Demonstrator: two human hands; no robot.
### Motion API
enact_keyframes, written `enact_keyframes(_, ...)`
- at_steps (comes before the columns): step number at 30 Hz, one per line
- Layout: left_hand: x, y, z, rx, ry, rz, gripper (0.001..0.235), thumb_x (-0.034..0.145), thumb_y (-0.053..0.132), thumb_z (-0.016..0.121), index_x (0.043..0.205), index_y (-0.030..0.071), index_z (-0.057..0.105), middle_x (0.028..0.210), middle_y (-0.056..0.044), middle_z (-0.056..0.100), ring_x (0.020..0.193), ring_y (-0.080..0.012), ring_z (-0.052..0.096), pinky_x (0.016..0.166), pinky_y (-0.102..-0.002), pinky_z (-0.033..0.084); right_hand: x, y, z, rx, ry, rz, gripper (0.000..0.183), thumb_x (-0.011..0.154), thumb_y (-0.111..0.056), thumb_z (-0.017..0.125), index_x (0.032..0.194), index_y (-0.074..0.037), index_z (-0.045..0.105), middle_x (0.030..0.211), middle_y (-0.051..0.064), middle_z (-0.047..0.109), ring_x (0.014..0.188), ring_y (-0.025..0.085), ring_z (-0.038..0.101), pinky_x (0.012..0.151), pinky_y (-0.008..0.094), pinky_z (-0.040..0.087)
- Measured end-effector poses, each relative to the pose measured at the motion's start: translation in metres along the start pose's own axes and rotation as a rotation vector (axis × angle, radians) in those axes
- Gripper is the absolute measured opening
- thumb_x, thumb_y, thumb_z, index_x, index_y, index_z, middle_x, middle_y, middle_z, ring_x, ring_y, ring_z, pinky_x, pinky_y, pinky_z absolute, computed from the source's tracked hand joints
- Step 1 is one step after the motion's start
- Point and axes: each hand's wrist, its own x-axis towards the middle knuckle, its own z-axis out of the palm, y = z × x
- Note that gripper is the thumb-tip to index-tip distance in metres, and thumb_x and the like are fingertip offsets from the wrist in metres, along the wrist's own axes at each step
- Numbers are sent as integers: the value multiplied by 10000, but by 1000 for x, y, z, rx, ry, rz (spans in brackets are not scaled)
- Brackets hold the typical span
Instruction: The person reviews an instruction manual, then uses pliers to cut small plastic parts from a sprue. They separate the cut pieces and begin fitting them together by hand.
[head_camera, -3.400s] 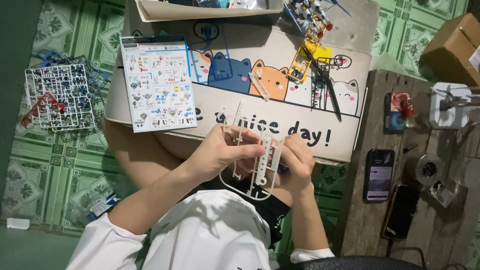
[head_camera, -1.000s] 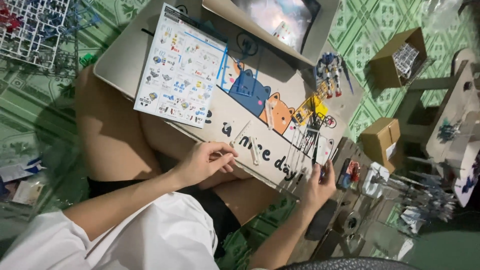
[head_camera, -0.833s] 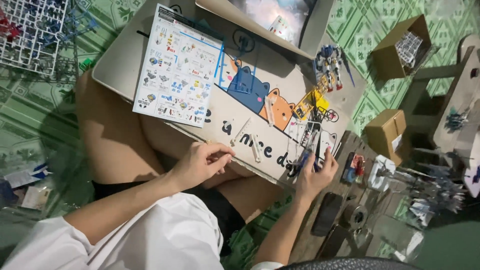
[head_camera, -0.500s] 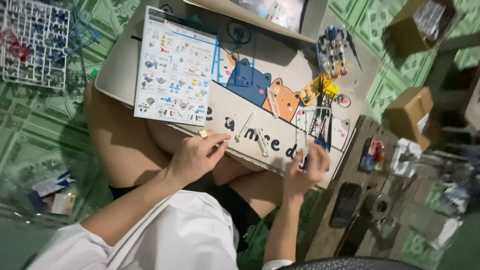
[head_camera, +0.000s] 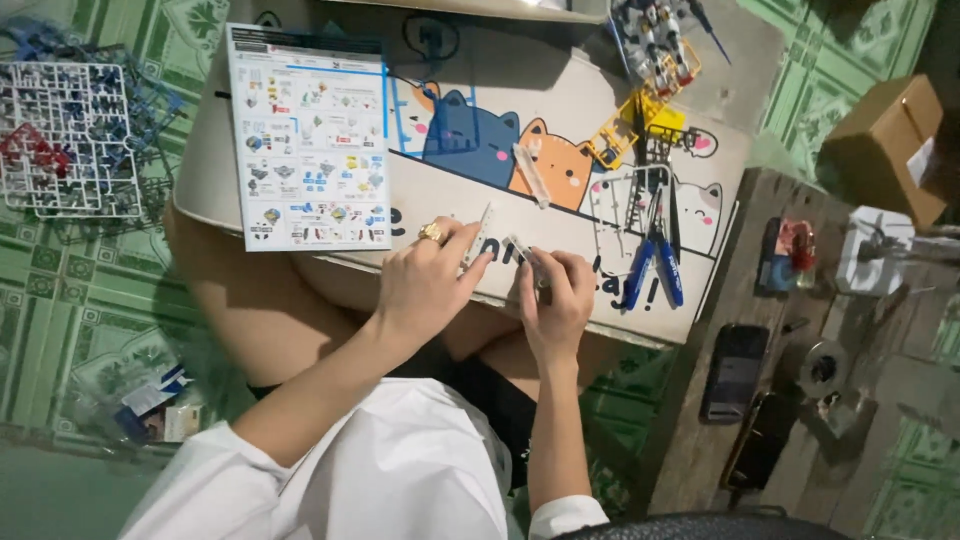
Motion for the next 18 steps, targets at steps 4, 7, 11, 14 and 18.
enact_keyframes(4,7,5,13,76,-52,-18,284,802,278,673,1039,122,658,834,-30,587,516,-257,644,476,-367,537,-4,7,1,98,36,113,180,829,-64,684,1008,-64,665,885,72,608,803,228,582,718,325,485)
enact_keyframes(7,10,5,12,21,-75,-23,223,816,210,659,1013,105,671,806,-35,583,522,-274,644,470,-369,533,-6,11,1,137,59,170,177,839,-76,678,1015,-78,656,873,48,631,788,209,593,688,307,502)
enact_keyframes(11,14,2,0,-565,-175,-235,190,817,159,668,989,88,707,746,-52,630,533,-211,636,470,-272,508,-9,16,1,187,74,224,168,840,-91,682,1004,-73,651,868,64,648,756,225,609,654,322,521)
enact_keyframes(14,10,-6,-7,-1036,-368,-416,266,821,74,639,1077,7,662,794,-93,622,568,-115,586,508,-239,514,-10,16,-4,302,80,258,185,846,-36,658,1030,-46,639,859,107,648,721,246,626,622,350,511)
enact_keyframes(18,-2,-18,1,-1174,-434,-466,292,837,98,640,1100,-29,640,831,-148,631,611,-160,615,503,-250,517,-9,16,-9,408,81,264,202,843,14,645,1041,-25,633,858,124,648,710,238,635,632,340,512)
